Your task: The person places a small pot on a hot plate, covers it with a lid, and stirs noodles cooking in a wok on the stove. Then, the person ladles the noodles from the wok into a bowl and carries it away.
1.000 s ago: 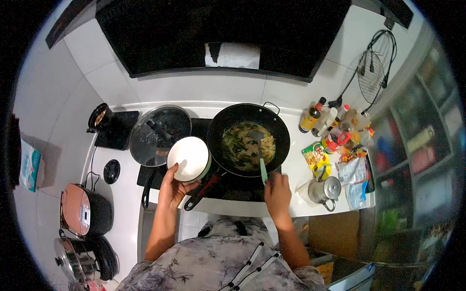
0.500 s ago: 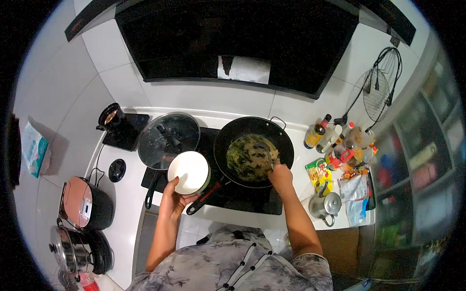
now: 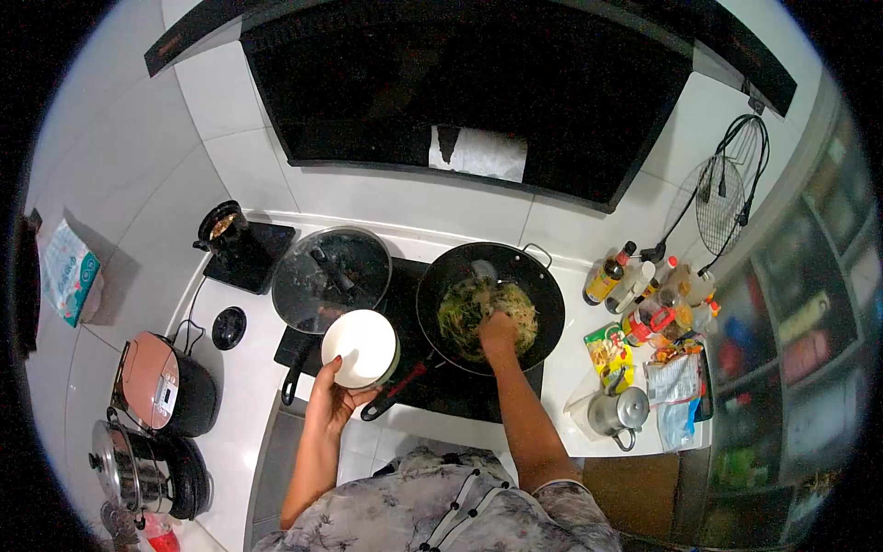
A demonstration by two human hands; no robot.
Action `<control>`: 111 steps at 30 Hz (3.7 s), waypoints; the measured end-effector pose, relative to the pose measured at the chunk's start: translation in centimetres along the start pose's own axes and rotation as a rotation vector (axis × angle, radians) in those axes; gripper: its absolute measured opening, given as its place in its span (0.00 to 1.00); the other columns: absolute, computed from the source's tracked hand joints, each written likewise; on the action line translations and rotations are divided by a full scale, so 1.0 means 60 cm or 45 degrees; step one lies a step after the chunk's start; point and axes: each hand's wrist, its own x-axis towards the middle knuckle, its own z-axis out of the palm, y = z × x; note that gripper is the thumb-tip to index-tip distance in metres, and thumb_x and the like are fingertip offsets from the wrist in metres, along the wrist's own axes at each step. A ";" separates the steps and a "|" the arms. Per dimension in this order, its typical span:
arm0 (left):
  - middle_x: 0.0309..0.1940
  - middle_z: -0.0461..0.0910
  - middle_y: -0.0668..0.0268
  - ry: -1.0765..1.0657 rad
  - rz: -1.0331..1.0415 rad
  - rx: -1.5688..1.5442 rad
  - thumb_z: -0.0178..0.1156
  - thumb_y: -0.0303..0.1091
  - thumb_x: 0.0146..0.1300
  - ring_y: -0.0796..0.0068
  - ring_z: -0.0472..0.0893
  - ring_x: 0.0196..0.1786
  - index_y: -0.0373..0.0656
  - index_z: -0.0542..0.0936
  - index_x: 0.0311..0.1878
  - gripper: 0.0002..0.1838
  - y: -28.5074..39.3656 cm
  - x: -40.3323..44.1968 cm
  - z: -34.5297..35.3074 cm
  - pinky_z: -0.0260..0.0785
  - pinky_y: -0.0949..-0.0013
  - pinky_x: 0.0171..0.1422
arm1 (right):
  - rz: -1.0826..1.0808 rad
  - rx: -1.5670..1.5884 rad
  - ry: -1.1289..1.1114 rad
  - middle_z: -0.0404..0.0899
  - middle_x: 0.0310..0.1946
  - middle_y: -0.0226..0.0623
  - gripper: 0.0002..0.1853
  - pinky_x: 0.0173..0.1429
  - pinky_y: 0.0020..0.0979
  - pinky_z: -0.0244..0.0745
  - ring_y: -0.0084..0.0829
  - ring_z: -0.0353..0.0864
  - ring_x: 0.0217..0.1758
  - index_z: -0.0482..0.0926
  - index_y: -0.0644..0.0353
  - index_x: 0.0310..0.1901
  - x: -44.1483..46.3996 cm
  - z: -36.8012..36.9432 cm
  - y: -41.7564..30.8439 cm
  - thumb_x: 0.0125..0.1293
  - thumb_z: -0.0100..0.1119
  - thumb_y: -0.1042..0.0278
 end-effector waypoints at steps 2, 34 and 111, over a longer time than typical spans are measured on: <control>0.49 0.73 0.41 0.002 -0.004 -0.019 0.55 0.45 0.61 0.46 0.81 0.41 0.30 0.57 0.63 0.35 0.002 0.000 -0.005 0.82 0.54 0.40 | -0.088 -0.026 -0.045 0.78 0.28 0.56 0.14 0.34 0.43 0.76 0.48 0.79 0.30 0.76 0.76 0.37 -0.028 -0.008 -0.027 0.61 0.54 0.68; 0.46 0.75 0.38 -0.004 -0.044 0.141 0.53 0.45 0.61 0.46 0.82 0.41 0.31 0.56 0.63 0.35 -0.043 0.017 0.074 0.81 0.57 0.41 | -0.638 -0.269 -0.045 0.80 0.31 0.48 0.13 0.43 0.45 0.76 0.49 0.80 0.37 0.81 0.57 0.40 -0.079 -0.202 0.121 0.53 0.55 0.70; 0.46 0.74 0.40 0.099 -0.016 0.019 0.53 0.41 0.62 0.48 0.83 0.38 0.35 0.54 0.63 0.32 -0.049 0.020 0.061 0.82 0.59 0.37 | -1.268 -0.088 -0.009 0.76 0.36 0.48 0.17 0.39 0.44 0.75 0.49 0.78 0.35 0.74 0.59 0.47 0.013 -0.154 0.073 0.54 0.55 0.74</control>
